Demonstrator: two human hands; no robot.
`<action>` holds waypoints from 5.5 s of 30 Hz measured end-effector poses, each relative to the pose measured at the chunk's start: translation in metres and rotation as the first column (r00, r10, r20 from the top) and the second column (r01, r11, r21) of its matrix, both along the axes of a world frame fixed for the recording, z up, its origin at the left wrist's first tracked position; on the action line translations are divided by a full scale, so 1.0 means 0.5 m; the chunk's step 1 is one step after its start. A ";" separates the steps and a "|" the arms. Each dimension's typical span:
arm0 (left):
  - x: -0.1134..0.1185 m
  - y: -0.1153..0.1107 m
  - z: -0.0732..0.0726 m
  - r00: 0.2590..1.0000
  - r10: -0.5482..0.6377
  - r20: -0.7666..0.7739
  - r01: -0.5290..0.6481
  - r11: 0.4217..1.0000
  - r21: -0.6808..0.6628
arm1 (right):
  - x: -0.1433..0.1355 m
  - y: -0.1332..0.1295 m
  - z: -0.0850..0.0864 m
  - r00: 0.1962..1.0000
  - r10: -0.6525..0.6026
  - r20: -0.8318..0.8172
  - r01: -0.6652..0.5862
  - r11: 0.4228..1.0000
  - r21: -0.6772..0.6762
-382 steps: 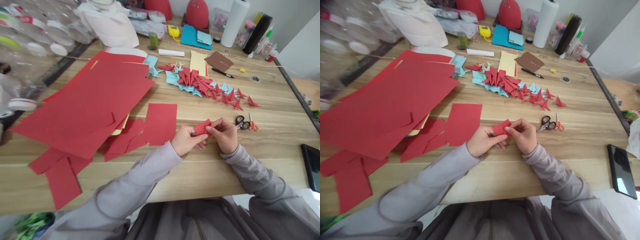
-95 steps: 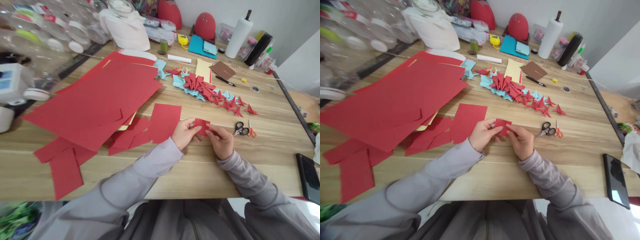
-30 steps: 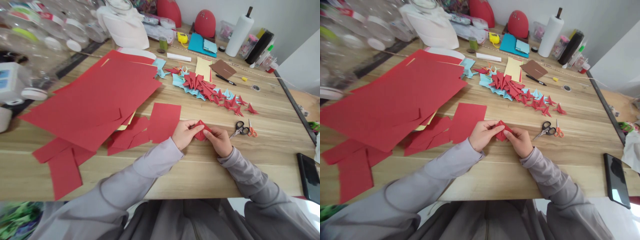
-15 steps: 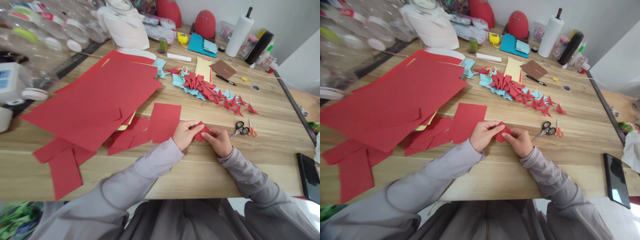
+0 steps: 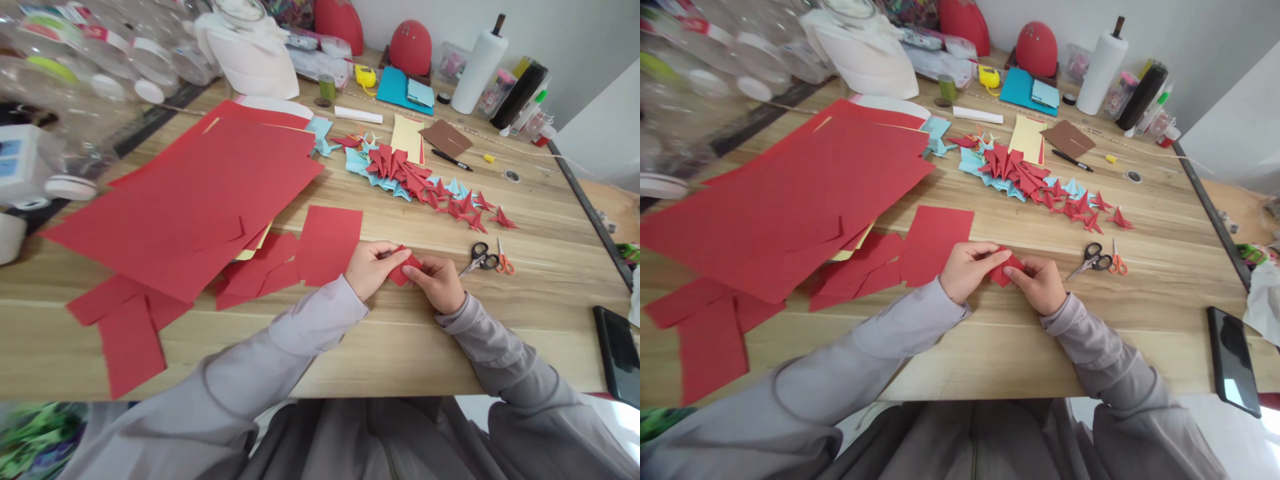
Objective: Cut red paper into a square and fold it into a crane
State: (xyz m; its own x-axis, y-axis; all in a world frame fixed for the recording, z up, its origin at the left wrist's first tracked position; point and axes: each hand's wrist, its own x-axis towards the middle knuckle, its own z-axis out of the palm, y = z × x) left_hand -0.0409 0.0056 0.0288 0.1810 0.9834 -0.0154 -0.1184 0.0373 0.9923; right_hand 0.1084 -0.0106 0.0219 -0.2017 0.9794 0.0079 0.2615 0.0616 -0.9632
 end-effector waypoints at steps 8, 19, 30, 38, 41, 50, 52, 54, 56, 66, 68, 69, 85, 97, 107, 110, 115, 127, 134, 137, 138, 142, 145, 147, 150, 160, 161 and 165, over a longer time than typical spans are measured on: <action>0.001 0.003 -0.011 0.997 0.082 0.012 -0.082 0.997 0.007 | 0.002 0.000 -0.002 1.000 0.023 0.016 -0.023 1.000 -0.012; -0.009 0.007 -0.008 0.999 0.032 0.021 -0.033 0.999 0.023 | 0.009 0.008 0.000 0.985 0.025 -0.169 -0.050 0.989 -0.140; -0.016 0.012 -0.008 1.000 0.003 0.025 -0.005 0.997 0.071 | 0.016 0.004 0.005 0.979 0.059 -0.193 -0.093 0.980 -0.174; -0.018 0.015 -0.010 1.000 -0.010 -0.011 0.011 0.991 0.131 | 0.016 0.004 -0.010 0.989 0.046 -0.141 -0.065 0.989 -0.132; -0.020 0.016 -0.011 1.000 -0.016 -0.016 0.018 0.984 0.177 | 0.017 0.005 -0.010 0.990 0.052 -0.129 -0.067 0.991 -0.117; -0.020 0.014 -0.008 0.998 -0.035 0.049 0.031 0.996 0.081 | 0.014 0.004 -0.003 0.996 0.059 -0.074 -0.064 0.995 -0.072; -0.018 0.013 -0.007 0.996 -0.038 0.082 0.035 0.998 0.043 | 0.012 0.003 -0.001 0.997 0.060 -0.056 -0.063 0.996 -0.062; -0.015 0.011 -0.005 0.996 -0.031 0.082 0.028 0.999 0.044 | 0.011 0.002 0.001 0.998 0.054 -0.042 -0.057 0.996 -0.062; -0.012 0.009 -0.004 0.999 -0.018 0.037 0.016 0.998 0.062 | 0.010 0.001 0.002 0.998 0.044 -0.045 -0.047 0.996 -0.070; -0.010 0.005 -0.005 1.000 -0.016 -0.019 0.018 0.995 0.094 | 0.010 0.002 0.002 0.996 0.086 0.020 -0.085 0.996 -0.018; -0.011 0.004 -0.002 1.000 -0.020 -0.015 0.021 0.996 0.088 | 0.009 0.002 0.003 0.996 0.083 0.025 -0.082 0.996 -0.015; -0.011 0.004 -0.001 1.000 -0.023 -0.011 0.024 0.996 0.082 | 0.009 0.002 0.004 0.996 0.081 0.023 -0.081 0.997 -0.015; -0.006 0.008 -0.006 0.998 -0.044 -0.054 0.045 0.999 0.013 | 0.007 0.002 0.004 0.997 0.050 -0.056 -0.053 0.996 -0.070; -0.006 0.006 0.000 0.997 -0.002 -0.083 0.008 0.997 0.081 | 0.005 0.000 0.003 0.995 0.018 -0.098 -0.028 0.994 -0.106; -0.011 0.007 0.000 0.993 -0.091 -0.074 0.092 0.996 0.021 | 0.007 -0.001 0.001 0.995 0.091 -0.038 -0.092 0.996 -0.020; -0.011 0.004 0.003 0.995 -0.099 -0.010 0.099 0.995 -0.017 | 0.007 -0.001 0.005 0.993 0.108 -0.040 -0.108 0.994 -0.004; -0.008 0.001 -0.001 0.990 -0.100 0.095 0.109 0.990 -0.090 | 0.005 -0.002 0.015 0.995 0.094 -0.046 -0.095 0.995 -0.026; -0.013 0.009 -0.005 0.991 -0.129 -0.026 0.129 0.992 0.009 | 0.007 0.003 0.010 0.985 -0.030 -0.171 0.009 0.992 -0.123; -0.012 0.008 -0.010 0.988 -0.148 0.033 0.149 0.989 -0.019 | 0.011 0.005 -0.002 0.964 -0.092 -0.250 0.076 0.995 -0.072; -0.009 0.008 -0.011 0.984 -0.173 0.035 0.174 0.983 -0.055 | 0.013 0.009 -0.006 0.973 -0.083 -0.215 0.070 0.995 -0.068; -0.008 0.008 -0.011 0.982 -0.187 0.036 0.189 0.979 -0.074 | 0.013 0.010 -0.006 0.976 -0.089 -0.198 0.077 0.995 -0.067; -0.005 0.004 -0.006 0.971 -0.233 0.047 0.237 0.963 -0.125 | 0.014 0.012 -0.003 0.985 -0.090 -0.149 0.087 0.996 -0.026; -0.007 0.003 -0.004 0.967 -0.251 0.052 0.255 0.959 -0.123 | 0.016 0.011 -0.001 0.985 -0.057 -0.164 0.055 0.998 -0.013; -0.009 0.004 -0.005 0.964 -0.261 0.047 0.265 0.959 -0.100 | 0.018 0.011 -0.003 0.981 -0.050 -0.187 0.045 0.999 -0.031; -0.011 0.007 -0.010 0.960 -0.276 0.056 0.280 0.957 -0.075 | 0.022 0.010 -0.010 0.966 -0.047 -0.254 0.026 0.996 -0.085; -0.005 0.007 -0.017 0.908 -0.328 0.260 0.367 0.922 -0.121 | 0.011 0.008 0.004 0.852 -0.176 -0.493 0.039 0.961 -0.275; -0.005 0.007 -0.016 0.902 -0.333 0.275 0.376 0.918 -0.124 | 0.011 0.008 0.007 0.848 -0.183 -0.498 0.039 0.958 -0.286; -0.006 0.006 -0.011 0.905 -0.336 0.260 0.379 0.916 -0.133 | 0.011 0.013 0.011 0.836 -0.214 -0.506 0.053 0.948 -0.314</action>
State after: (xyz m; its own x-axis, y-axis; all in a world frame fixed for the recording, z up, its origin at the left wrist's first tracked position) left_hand -0.0439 0.0085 0.0232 0.5391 0.8365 -0.0981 -0.2847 0.2906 0.9135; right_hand 0.1140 -0.0043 0.0273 -0.1120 0.9736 -0.1987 -0.3048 -0.2240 -0.9257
